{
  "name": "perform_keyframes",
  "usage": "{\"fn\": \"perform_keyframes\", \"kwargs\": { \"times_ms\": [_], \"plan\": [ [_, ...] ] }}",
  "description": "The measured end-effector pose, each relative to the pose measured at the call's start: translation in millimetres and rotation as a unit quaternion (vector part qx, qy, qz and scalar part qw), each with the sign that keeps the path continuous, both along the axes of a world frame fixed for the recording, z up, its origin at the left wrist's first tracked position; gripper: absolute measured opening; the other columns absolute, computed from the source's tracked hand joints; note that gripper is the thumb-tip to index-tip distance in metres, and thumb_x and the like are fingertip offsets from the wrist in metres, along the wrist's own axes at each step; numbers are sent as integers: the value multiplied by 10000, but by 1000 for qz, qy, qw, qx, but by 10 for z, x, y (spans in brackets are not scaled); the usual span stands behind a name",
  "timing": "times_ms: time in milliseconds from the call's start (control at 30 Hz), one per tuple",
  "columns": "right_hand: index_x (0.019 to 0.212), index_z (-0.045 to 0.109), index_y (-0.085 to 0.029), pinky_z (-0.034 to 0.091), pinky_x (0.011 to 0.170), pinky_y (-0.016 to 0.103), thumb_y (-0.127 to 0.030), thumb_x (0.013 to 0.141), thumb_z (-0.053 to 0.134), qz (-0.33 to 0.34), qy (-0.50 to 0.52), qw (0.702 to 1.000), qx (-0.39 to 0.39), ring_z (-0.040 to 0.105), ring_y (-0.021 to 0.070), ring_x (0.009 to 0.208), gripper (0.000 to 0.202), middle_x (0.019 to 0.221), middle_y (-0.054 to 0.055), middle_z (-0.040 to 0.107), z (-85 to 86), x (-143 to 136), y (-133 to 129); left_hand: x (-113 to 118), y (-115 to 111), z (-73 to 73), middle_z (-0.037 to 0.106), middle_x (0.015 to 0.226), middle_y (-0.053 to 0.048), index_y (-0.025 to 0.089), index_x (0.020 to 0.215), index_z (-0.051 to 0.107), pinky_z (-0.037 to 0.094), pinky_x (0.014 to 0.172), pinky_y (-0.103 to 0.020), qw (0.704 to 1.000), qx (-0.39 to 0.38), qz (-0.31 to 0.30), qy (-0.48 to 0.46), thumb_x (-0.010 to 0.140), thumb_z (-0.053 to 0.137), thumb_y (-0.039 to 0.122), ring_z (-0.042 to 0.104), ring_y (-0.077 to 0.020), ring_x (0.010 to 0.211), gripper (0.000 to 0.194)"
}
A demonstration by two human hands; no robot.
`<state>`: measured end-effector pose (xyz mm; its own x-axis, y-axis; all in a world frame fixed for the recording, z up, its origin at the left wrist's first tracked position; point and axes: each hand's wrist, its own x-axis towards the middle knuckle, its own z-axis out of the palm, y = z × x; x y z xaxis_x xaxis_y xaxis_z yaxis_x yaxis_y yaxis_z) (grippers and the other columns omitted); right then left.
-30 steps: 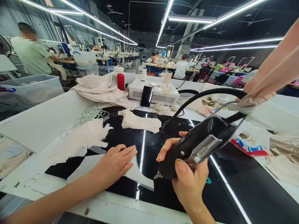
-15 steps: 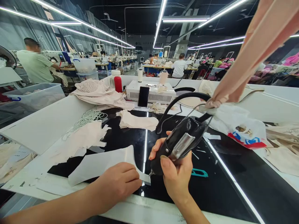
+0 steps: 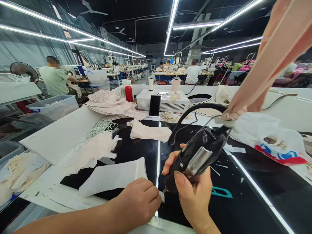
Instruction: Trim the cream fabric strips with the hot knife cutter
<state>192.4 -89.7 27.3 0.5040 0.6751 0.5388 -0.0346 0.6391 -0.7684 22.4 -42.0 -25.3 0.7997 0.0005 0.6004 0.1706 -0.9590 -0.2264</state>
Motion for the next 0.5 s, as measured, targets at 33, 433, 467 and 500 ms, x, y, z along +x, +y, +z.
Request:
{"fn": "perform_keyframes", "kwargs": {
  "times_ms": [33, 433, 467, 500],
  "plan": [
    [1260, 688, -300, 629, 595, 300, -539, 940, 909, -1, 1, 1000, 0, 680, 165, 631, 457, 863, -22, 726, -2, 1, 2, 4, 14, -12, 513, 746, 4, 172, 754, 567, 396, 546, -315, 1000, -3, -1, 2, 894, 661, -9, 464, -159, 638, 247],
    [1293, 661, -310, 606, 566, 291, -523, 952, 903, 9, 0, 1000, 6, 681, 164, 639, 470, 889, -27, 724, 7, -24, 16, -147, 114, -49, 607, 796, 17, 184, 871, 612, 464, 671, -326, 991, -132, -18, 3, 1140, 538, 87, 575, -162, 724, 295],
    [1296, 660, -310, 602, 565, 292, -520, 956, 898, 11, -1, 1000, 4, 682, 165, 641, 465, 893, -25, 724, 8, -25, 11, -152, 99, -34, 628, 812, 16, 179, 906, 629, 471, 687, -325, 991, -135, -22, 5, 1146, 539, 88, 594, -162, 748, 272],
    [1295, 661, -310, 598, 564, 292, -517, 958, 896, 13, -1, 1000, 3, 683, 165, 642, 461, 896, -23, 724, 8, -25, 5, -150, 84, -20, 645, 828, 13, 173, 940, 644, 474, 698, -326, 991, -132, -25, 6, 1145, 543, 82, 609, -163, 768, 247]
  ]
}}
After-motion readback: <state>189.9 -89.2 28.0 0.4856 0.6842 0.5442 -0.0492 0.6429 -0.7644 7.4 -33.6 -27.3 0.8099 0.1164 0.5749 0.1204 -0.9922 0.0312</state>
